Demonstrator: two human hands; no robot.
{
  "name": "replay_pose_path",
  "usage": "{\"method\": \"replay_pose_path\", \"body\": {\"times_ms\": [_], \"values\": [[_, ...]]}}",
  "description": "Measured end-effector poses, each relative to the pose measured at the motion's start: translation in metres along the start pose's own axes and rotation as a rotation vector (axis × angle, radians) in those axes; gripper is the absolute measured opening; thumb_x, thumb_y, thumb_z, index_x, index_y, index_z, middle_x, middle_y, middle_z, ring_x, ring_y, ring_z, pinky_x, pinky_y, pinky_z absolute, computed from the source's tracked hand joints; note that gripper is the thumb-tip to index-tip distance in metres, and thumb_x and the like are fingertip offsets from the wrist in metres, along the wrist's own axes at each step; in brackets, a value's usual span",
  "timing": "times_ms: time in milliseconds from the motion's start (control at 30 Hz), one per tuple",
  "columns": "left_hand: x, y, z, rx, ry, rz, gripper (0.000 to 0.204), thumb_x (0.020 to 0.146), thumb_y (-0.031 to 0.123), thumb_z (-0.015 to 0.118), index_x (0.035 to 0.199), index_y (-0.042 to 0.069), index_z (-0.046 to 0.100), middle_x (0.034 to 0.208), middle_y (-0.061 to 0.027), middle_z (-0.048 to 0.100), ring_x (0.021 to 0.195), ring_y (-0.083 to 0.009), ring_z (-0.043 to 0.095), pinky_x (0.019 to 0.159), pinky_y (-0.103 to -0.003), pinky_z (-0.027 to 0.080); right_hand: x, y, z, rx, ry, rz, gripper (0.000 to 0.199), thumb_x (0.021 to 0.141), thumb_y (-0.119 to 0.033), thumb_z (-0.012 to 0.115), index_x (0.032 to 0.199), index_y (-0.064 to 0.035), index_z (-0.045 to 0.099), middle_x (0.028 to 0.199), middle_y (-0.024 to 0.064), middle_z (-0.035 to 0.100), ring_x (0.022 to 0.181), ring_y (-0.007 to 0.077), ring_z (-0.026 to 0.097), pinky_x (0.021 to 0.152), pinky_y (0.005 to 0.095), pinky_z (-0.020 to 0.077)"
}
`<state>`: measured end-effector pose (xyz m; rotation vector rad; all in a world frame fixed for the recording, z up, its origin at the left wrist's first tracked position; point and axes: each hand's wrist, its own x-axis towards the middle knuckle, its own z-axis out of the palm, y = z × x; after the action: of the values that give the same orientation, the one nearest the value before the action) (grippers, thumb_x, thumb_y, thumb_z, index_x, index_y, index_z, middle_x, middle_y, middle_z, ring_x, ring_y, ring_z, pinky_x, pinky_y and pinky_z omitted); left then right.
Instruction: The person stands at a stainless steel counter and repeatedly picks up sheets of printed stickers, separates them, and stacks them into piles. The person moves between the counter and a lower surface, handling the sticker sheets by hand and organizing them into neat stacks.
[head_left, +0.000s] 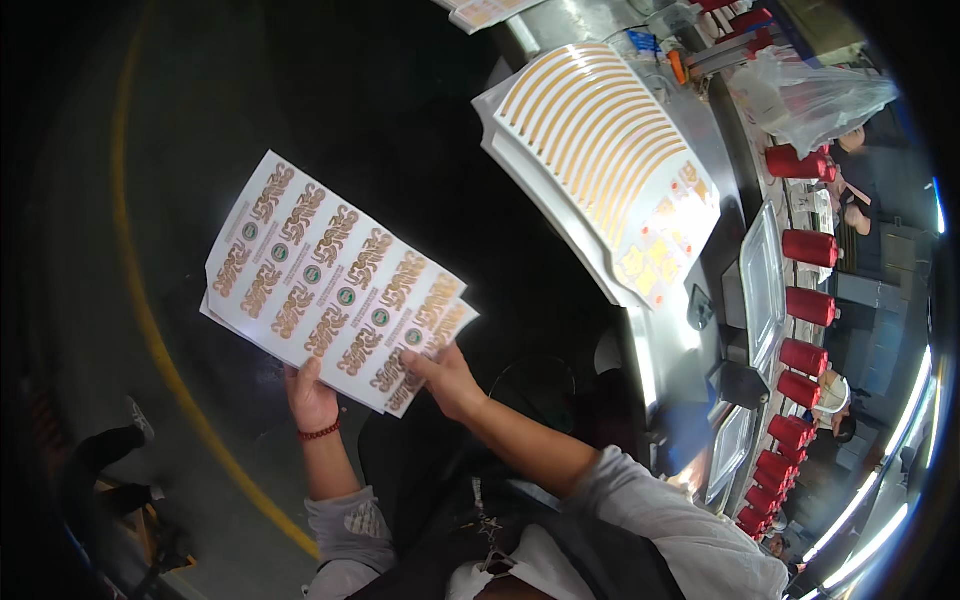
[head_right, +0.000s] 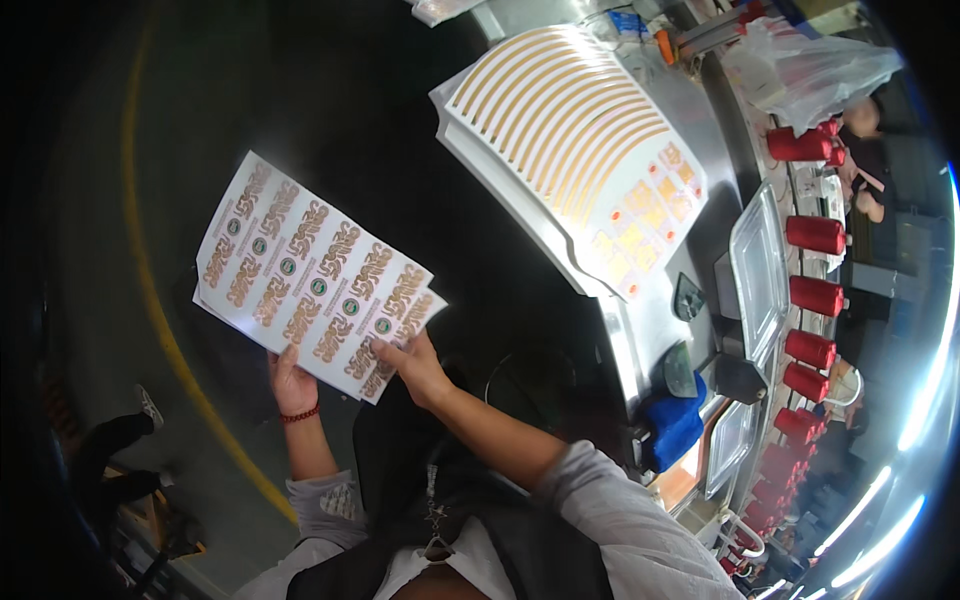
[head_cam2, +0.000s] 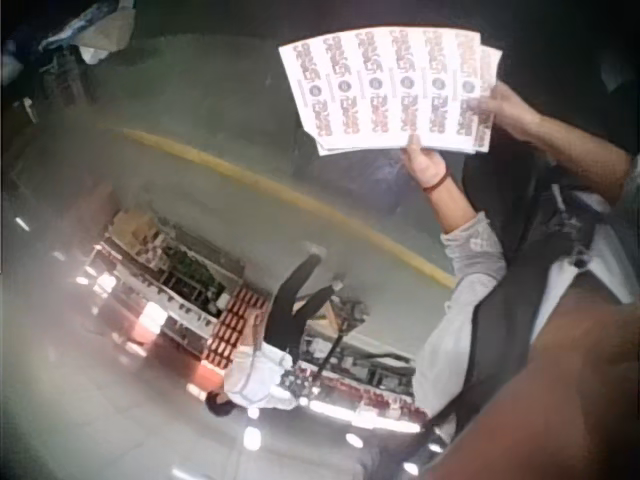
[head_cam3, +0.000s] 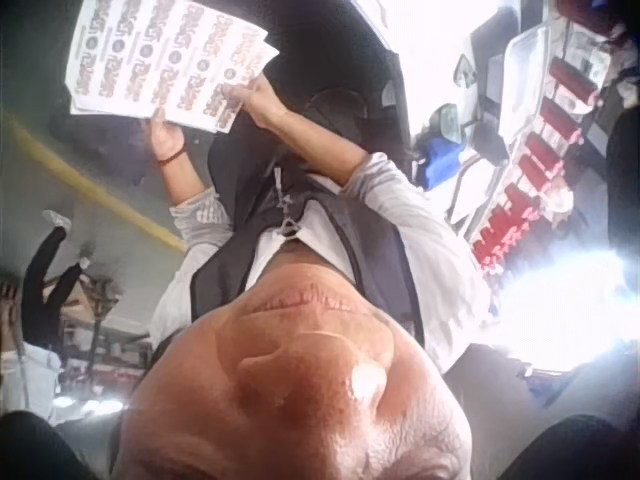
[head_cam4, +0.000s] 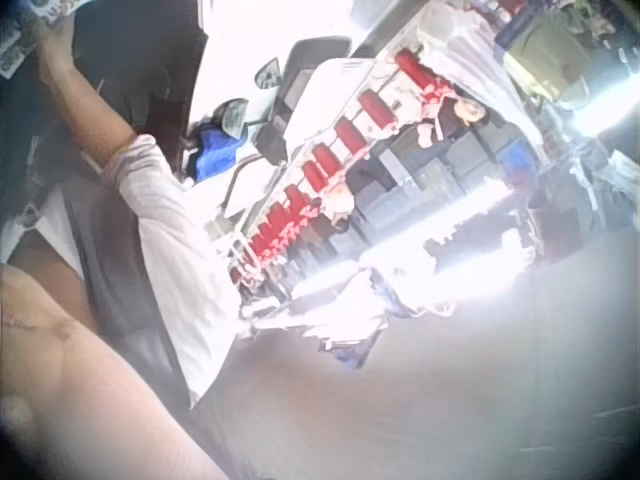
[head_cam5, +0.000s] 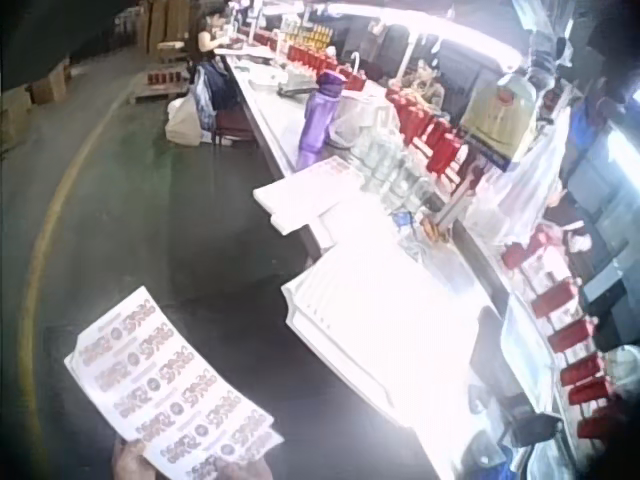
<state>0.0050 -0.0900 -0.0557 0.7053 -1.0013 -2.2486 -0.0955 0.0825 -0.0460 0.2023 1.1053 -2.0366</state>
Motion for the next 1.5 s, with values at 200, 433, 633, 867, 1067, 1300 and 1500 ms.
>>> {"method": "replay_pose_path", "body": {"times_ms": [200,433,633,867,1067,1300,1500], "values": [[0.004,-0.028,-0.100,0.049,0.193,-0.144,0.055,0.083,0.001,0.056,0.135,0.000,0.037,0.129,-0.0126,0.052,0.118,-0.0252,0.052,0.098,-0.040,0.044,0.041,0.097,-0.023,-0.070,0.000,0.203,0.041,0.085,-0.008,0.064,0.121,-0.0045,0.044,0.102,0.0069,0.060,0.088,0.0159,0.061,0.069,0.0296,0.0520],[0.013,-0.026,-0.123,0.158,0.307,-0.318,0.054,0.083,0.001,0.060,0.134,0.004,0.040,0.123,-0.0106,0.055,0.113,-0.0250,0.054,0.092,-0.039,0.048,0.018,0.037,-0.026,-0.495,0.015,0.468,0.052,0.086,-0.019,0.064,0.130,-0.0023,0.041,0.105,0.0094,0.061,0.097,0.0189,0.059,0.080,0.0337,0.0499],[-0.038,-0.002,-0.005,0.754,0.578,-0.337,0.052,0.079,0.001,0.062,0.128,0.001,0.045,0.116,-0.0137,0.057,0.107,-0.0260,0.057,0.088,-0.035,0.048,-0.173,-0.232,-0.055,-0.906,-0.471,-0.010,0.050,0.087,-0.017,0.064,0.131,-0.0042,0.046,0.095,0.0081,0.063,0.086,0.0163,0.062,0.077,0.0276,0.0505],[-0.192,0.171,0.516,0.391,0.064,-0.089,0.021,0.088,0.014,0.059,0.107,0.005,0.061,0.102,-0.0030,0.058,0.093,-0.0116,0.055,0.082,-0.028,0.046,-0.450,-0.649,0.017,-0.988,-0.113,-0.381,0.021,0.081,-0.002,0.063,0.102,-0.0013,0.064,0.085,0.0108,0.065,0.072,0.0183,0.063,0.063,0.0275,0.0494],[-0.045,0.172,0.511,-0.070,-0.470,-0.375,0.039,0.093,0.022,0.053,0.128,0.005,0.045,0.117,-0.0087,0.056,0.109,-0.0205,0.054,0.093,-0.038,0.043,-0.243,-0.528,-0.012,-1.633,0.615,-0.827,0.052,0.086,-0.016,0.063,0.132,-0.0035,0.044,0.121,0.0197,0.052,0.105,0.0270,0.055,0.083,0.0345,0.0465],[-0.030,0.192,0.509,-0.062,-0.379,-0.224,0.037,0.092,0.013,0.055,0.128,0.008,0.046,0.122,-0.0069,0.055,0.108,-0.0186,0.056,0.089,-0.035,0.049,-0.228,-0.506,0.031,-0.711,0.557,-0.486,0.063,0.087,-0.019,0.064,0.136,0.0064,0.034,0.096,0.0143,0.063,0.083,0.0183,0.061,0.071,0.0288,0.0505],[-0.024,0.202,0.475,-0.122,-0.460,-0.245,0.037,0.093,0.016,0.055,0.128,0.010,0.046,0.122,-0.0067,0.056,0.109,-0.0200,0.056,0.091,-0.037,0.049,-0.227,-0.512,0.047,-0.338,0.594,-0.405,0.054,0.085,-0.017,0.065,0.128,0.0087,0.044,0.077,0.0044,0.054,0.065,0.0098,0.052,0.058,0.0276,0.0489]]}}
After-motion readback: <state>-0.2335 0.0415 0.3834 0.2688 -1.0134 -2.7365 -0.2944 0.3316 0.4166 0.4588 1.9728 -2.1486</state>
